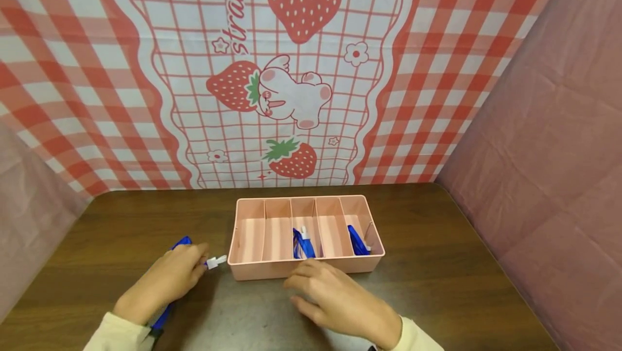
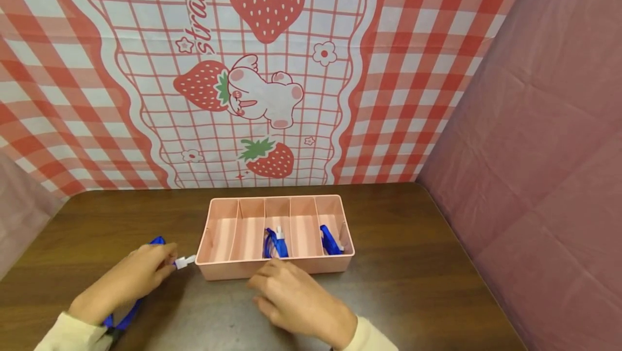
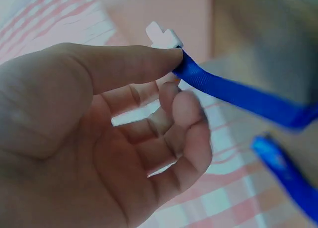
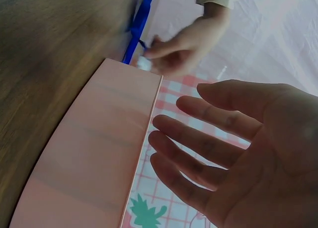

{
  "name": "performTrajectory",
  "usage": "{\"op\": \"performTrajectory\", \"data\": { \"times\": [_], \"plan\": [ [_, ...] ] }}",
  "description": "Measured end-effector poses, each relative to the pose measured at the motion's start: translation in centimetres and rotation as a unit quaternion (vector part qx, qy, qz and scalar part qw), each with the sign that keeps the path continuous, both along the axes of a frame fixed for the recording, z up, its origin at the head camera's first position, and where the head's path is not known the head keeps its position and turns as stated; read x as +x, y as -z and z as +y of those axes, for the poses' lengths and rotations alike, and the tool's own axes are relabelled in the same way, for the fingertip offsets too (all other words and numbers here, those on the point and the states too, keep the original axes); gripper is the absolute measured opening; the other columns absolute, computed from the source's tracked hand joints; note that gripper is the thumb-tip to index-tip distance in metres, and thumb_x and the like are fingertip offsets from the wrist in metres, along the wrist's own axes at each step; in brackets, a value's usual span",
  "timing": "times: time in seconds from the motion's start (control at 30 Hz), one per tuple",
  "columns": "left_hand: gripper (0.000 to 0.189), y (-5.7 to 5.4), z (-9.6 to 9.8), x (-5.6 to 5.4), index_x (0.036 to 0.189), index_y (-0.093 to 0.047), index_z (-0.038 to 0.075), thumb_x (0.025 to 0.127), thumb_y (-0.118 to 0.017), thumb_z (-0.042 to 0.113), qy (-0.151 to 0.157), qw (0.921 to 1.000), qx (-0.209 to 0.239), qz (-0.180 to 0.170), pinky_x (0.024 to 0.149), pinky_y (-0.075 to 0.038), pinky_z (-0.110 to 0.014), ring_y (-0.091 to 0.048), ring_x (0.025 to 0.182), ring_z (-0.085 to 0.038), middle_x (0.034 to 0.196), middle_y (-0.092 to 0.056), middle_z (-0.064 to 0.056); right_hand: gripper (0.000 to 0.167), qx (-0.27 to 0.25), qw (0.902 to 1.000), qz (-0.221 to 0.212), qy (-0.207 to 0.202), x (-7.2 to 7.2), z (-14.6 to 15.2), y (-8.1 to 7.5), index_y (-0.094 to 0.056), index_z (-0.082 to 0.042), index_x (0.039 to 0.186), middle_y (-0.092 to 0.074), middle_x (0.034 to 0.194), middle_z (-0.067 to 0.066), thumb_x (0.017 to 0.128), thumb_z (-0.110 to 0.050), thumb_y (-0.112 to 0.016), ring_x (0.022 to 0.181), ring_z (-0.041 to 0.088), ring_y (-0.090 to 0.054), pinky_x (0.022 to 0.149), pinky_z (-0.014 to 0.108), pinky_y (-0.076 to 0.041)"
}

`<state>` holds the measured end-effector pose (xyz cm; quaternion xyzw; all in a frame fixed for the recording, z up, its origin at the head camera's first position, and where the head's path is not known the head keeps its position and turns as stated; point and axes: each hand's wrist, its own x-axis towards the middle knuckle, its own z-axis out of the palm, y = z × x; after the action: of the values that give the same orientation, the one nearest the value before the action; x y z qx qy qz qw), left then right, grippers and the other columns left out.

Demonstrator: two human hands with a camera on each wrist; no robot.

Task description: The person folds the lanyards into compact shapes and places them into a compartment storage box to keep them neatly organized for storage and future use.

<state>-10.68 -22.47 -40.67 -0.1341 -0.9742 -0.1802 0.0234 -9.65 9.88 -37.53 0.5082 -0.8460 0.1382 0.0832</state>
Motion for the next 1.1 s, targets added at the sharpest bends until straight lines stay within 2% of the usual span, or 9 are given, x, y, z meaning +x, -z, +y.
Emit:
{"op": "performTrajectory", "data": {
  "times": [0.2, 0.37, 0.5, 0.63, 0.77, 0.83, 0.9, 0.97, 1.1],
  "plan": [
    [0.027, -3.2, 0.0, 1.1, 0.075, -0.053, 0.016, 0.078, -0.076, 0.002, -0.016, 0.9950, -0.008, 0.098, 0.047, -0.034, -0.028, -0.040, 0.057, -0.010, 0.066, -0.043, 0.007, 0.022, -0.023, 0.9995, -0.019, 0.007, 0.1, -0.7, -0.3, -0.069, -0.014, 0.116, -0.067, 0.112, -0.005, 0.095, -0.020, -0.066, 0.108, 0.007, -0.060, 0.093, 0.027, -0.050],
    [0.023, -5.0, 1.4, 2.4, 0.080, -0.059, 0.016, 0.081, -0.076, 0.001, 0.033, 0.9861, 0.087, 0.138, 0.047, -0.038, -0.020, -0.042, 0.057, 0.001, 0.066, -0.048, 0.015, 0.030, -0.067, 0.9973, -0.029, 0.011, 0.1, -1.8, -0.9, -0.061, -0.014, 0.128, -0.065, 0.112, -0.007, 0.100, -0.026, -0.061, 0.105, 0.007, -0.059, 0.091, 0.026, -0.049],
    [0.024, -5.6, 3.3, 3.5, 0.086, -0.060, 0.016, 0.084, -0.074, -0.003, 0.126, 0.9590, 0.201, 0.156, 0.049, -0.046, -0.015, -0.055, 0.060, 0.007, 0.070, -0.063, 0.013, 0.042, -0.130, 0.9869, -0.095, 0.008, 0.0, -2.9, -1.5, -0.051, -0.015, 0.141, -0.061, 0.126, -0.007, 0.104, -0.035, -0.053, 0.117, 0.007, -0.055, 0.097, 0.028, -0.047],
    [0.023, -5.8, 4.7, 4.4, 0.094, -0.060, 0.013, 0.087, -0.070, -0.006, 0.194, 0.9283, 0.280, 0.148, 0.055, -0.051, -0.014, -0.065, 0.065, 0.003, 0.078, -0.072, 0.006, 0.043, -0.208, 0.9601, -0.184, -0.030, -0.2, -4.1, -1.6, -0.048, -0.014, 0.143, -0.057, 0.137, -0.003, 0.103, -0.029, -0.056, 0.125, 0.008, -0.053, 0.102, 0.030, -0.047],
    [0.023, -5.6, 5.6, 4.9, 0.103, -0.060, 0.008, 0.090, -0.066, -0.009, 0.234, 0.9086, 0.320, 0.133, 0.062, -0.055, -0.018, -0.070, 0.071, -0.005, 0.086, -0.075, 0.000, 0.028, -0.261, 0.9331, -0.229, -0.093, -0.4, -4.8, -1.4, -0.059, -0.008, 0.129, -0.067, 0.122, 0.002, 0.101, -0.013, -0.059, 0.112, 0.008, -0.063, 0.093, 0.027, -0.052],
    [0.024, -5.6, 5.9, 5.0, 0.105, -0.061, 0.007, 0.090, -0.065, -0.011, 0.248, 0.9026, 0.328, 0.126, 0.063, -0.055, -0.018, -0.071, 0.072, -0.006, 0.089, -0.076, -0.002, 0.017, -0.270, 0.9271, -0.238, -0.107, -0.4, -5.0, -1.4, -0.065, -0.006, 0.117, -0.071, 0.109, 0.003, 0.101, -0.009, -0.059, 0.103, 0.005, -0.065, 0.088, 0.025, -0.054],
    [0.024, -5.6, 6.1, 5.1, 0.105, -0.061, 0.006, 0.090, -0.064, -0.012, 0.254, 0.9006, 0.332, 0.120, 0.061, -0.055, -0.017, -0.070, 0.072, -0.005, 0.089, -0.075, -0.003, 0.011, -0.272, 0.9261, -0.240, -0.103, -0.4, -5.0, -1.4, -0.068, -0.006, 0.107, -0.073, 0.099, 0.002, 0.101, -0.009, -0.058, 0.096, 0.001, -0.066, 0.083, 0.023, -0.056],
    [0.024, -5.8, 6.2, 5.3, 0.106, -0.062, 0.006, 0.090, -0.063, -0.011, 0.246, 0.9054, 0.326, 0.117, 0.060, -0.054, -0.017, -0.069, 0.071, -0.004, 0.088, -0.075, -0.002, 0.011, -0.272, 0.9258, -0.247, -0.089, -0.3, -4.9, -1.5, -0.069, -0.006, 0.102, -0.073, 0.095, 0.002, 0.101, -0.009, -0.058, 0.092, -0.001, -0.066, 0.080, 0.022, -0.056],
    [0.029, -6.4, 6.5, 6.1, 0.115, -0.059, 0.011, 0.091, -0.069, -0.001, 0.188, 0.9301, 0.280, 0.145, 0.059, -0.051, -0.014, -0.066, 0.071, 0.001, 0.087, -0.073, 0.008, 0.012, -0.272, 0.9226, -0.266, -0.066, -0.1, -4.7, -1.7, -0.070, -0.007, 0.103, -0.073, 0.096, 0.001, 0.101, -0.010, -0.059, 0.091, -0.001, -0.064, 0.078, 0.020, -0.056]
  ]
}}
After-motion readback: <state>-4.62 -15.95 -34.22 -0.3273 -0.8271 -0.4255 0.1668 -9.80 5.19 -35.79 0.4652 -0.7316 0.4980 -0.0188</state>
